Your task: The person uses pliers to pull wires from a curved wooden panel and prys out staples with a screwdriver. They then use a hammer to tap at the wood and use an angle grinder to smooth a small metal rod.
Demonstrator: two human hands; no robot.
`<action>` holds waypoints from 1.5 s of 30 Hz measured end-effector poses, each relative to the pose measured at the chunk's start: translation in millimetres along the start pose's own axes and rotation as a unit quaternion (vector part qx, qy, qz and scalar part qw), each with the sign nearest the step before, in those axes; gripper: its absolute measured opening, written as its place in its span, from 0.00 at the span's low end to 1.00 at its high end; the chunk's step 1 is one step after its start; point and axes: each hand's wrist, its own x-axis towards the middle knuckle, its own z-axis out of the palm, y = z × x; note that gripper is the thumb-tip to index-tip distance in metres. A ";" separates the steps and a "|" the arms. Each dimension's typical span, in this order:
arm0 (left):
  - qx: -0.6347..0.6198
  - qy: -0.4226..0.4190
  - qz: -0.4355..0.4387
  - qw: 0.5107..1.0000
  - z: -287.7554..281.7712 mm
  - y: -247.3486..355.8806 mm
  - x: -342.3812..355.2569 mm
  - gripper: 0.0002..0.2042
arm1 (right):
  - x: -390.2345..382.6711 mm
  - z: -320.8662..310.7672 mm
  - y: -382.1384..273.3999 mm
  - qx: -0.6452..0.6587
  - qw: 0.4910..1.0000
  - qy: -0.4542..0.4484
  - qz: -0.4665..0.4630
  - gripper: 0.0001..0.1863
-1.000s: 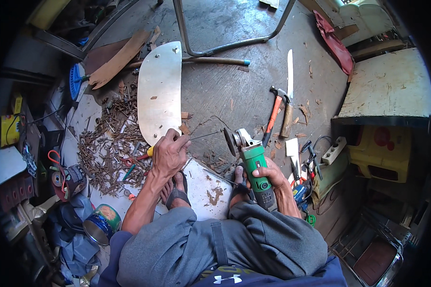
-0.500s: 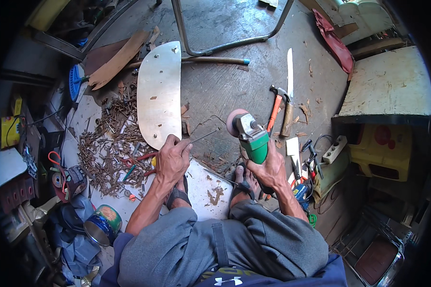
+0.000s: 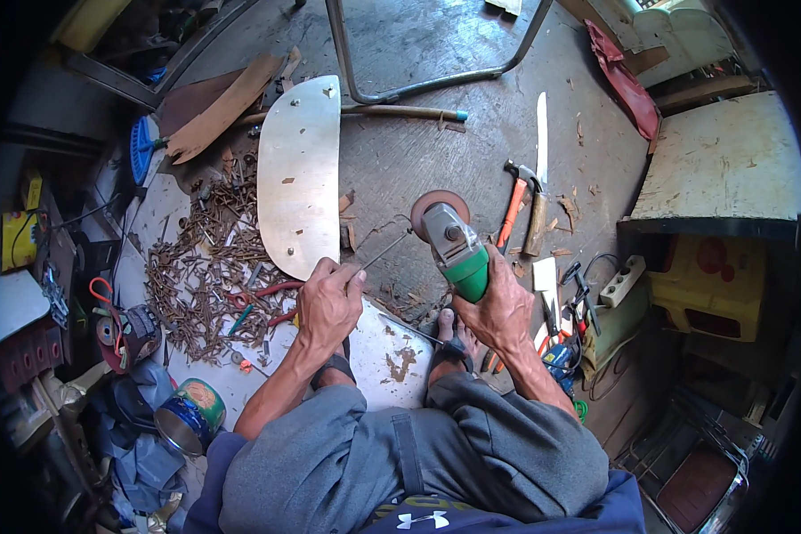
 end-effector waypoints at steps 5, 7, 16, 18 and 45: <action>0.006 -0.005 -0.005 1.000 -1.2 1.2 -0.2 0.09 | -0.7 0.2 -1.6 -0.004 1.000 -0.011 0.004 0.41; 0.009 -0.005 -0.005 1.000 -1.1 0.8 -0.3 0.09 | -0.9 -0.6 -1.7 -0.008 1.000 -0.019 0.005 0.41; 0.011 0.000 -0.006 1.000 -1.1 -0.9 -0.6 0.09 | -1.2 2.1 -0.5 -0.030 0.999 -0.021 -0.003 0.41; 0.022 -0.003 -0.008 1.000 -3.0 1.1 0.5 0.09 | -1.1 1.9 0.1 -0.024 1.000 -0.014 -0.003 0.41; 0.108 -0.087 -0.007 0.990 39.9 -61.5 -29.6 0.08 | -15.8 4.1 21.3 0.062 0.980 -0.091 0.167 0.36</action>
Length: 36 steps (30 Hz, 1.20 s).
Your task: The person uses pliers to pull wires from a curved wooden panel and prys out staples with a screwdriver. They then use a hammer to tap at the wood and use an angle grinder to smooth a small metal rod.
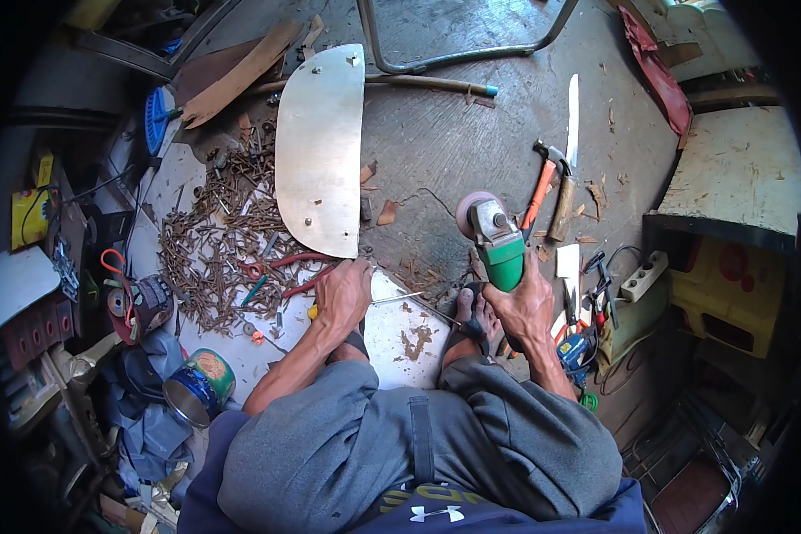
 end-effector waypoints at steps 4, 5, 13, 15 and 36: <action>0.030 0.027 0.031 0.999 10.2 6.9 15.8 0.07 | 1.6 -0.4 -0.1 -0.003 1.000 -0.014 0.015 0.36; 0.042 0.037 0.041 0.998 12.6 8.6 22.2 0.07 | 0.2 -1.1 1.3 0.002 1.000 -0.010 0.018 0.36; 0.138 0.059 0.076 0.986 46.5 -13.3 41.7 0.05 | -3.0 -0.4 9.8 0.015 1.000 -0.012 0.019 0.38; 0.129 0.078 0.089 0.985 44.9 -13.1 41.2 0.05 | -2.9 0.3 11.1 0.017 1.000 -0.016 0.020 0.38; 0.253 0.062 0.063 0.964 51.2 -17.2 48.4 0.08 | -8.9 -1.9 14.5 0.060 0.998 -0.013 -0.009 0.36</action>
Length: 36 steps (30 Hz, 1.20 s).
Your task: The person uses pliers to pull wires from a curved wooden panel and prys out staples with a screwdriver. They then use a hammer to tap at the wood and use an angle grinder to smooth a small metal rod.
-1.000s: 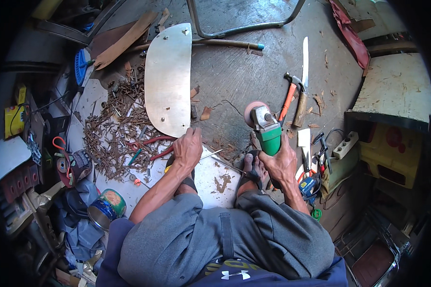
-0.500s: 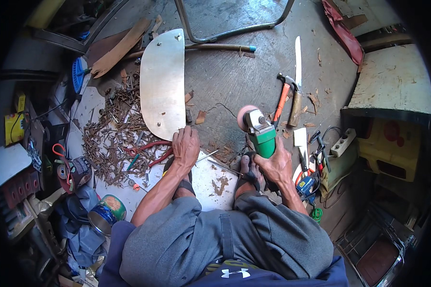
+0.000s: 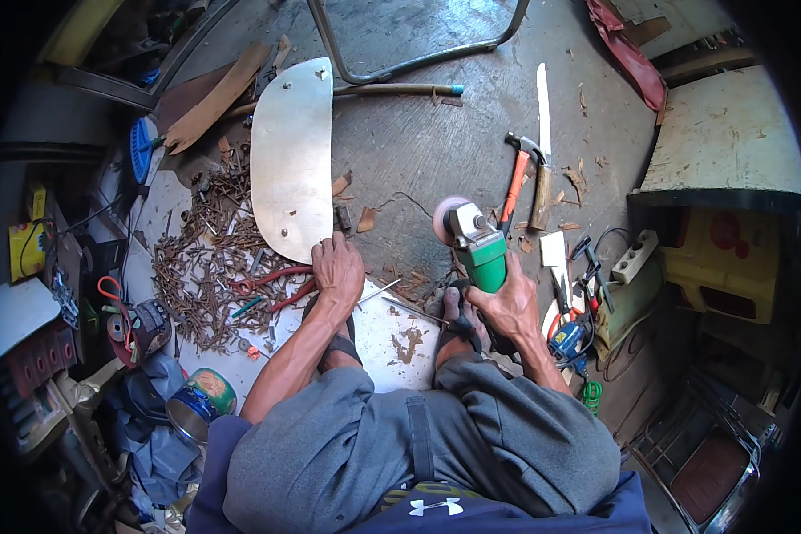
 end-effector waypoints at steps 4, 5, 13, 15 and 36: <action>-0.012 -0.045 -0.006 0.999 -8.5 -3.7 10.0 0.09 | -0.2 -1.0 -1.9 -0.001 1.000 -0.003 0.002 0.36; -0.016 -0.059 0.000 0.998 -16.1 -4.3 11.6 0.09 | 0.0 -1.3 -1.5 0.000 1.000 -0.004 0.006 0.36; -0.536 -0.090 -0.159 0.824 -63.7 1.2 11.4 0.06 | 1.2 -12.6 5.8 0.086 0.995 -0.009 0.047 0.39; -0.721 -0.130 -0.219 0.644 -79.9 6.8 13.9 0.07 | 1.8 -17.6 3.3 0.108 0.992 -0.021 0.066 0.40; -0.834 -0.136 -0.194 0.498 -102.4 16.1 14.3 0.17 | -0.4 -8.1 -10.5 0.194 0.975 -0.105 0.036 0.41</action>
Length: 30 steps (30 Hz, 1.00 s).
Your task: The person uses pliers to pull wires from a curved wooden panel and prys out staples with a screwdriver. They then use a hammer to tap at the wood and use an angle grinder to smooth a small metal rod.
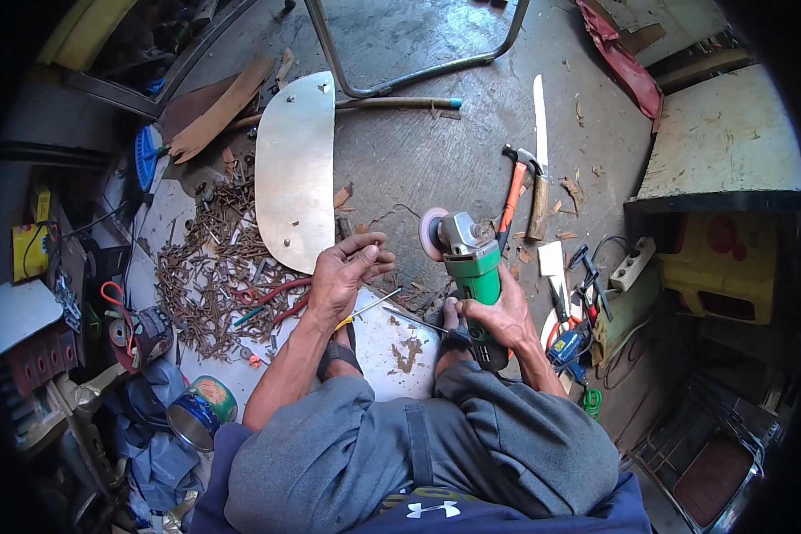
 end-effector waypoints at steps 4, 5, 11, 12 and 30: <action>0.002 -0.009 0.008 1.000 0.5 0.7 -0.9 0.16 | 0.7 2.5 5.9 0.004 1.000 0.002 -0.015 0.41; -0.003 -0.004 0.016 1.000 5.5 3.1 -3.0 0.15 | 0.9 3.3 6.2 0.002 1.000 0.000 -0.016 0.41; -0.016 -0.001 0.021 1.000 4.8 -4.9 -1.9 0.12 | -0.8 9.8 -7.2 -0.045 0.998 0.018 -0.040 0.41; -0.022 -0.005 0.022 1.000 5.4 -5.7 -2.0 0.11 | -1.5 10.3 -12.2 -0.068 0.996 0.025 -0.043 0.41; -0.047 -0.001 0.050 0.998 12.6 -16.7 3.3 0.08 | -6.7 19.2 -28.5 -0.185 0.961 0.081 -0.188 0.39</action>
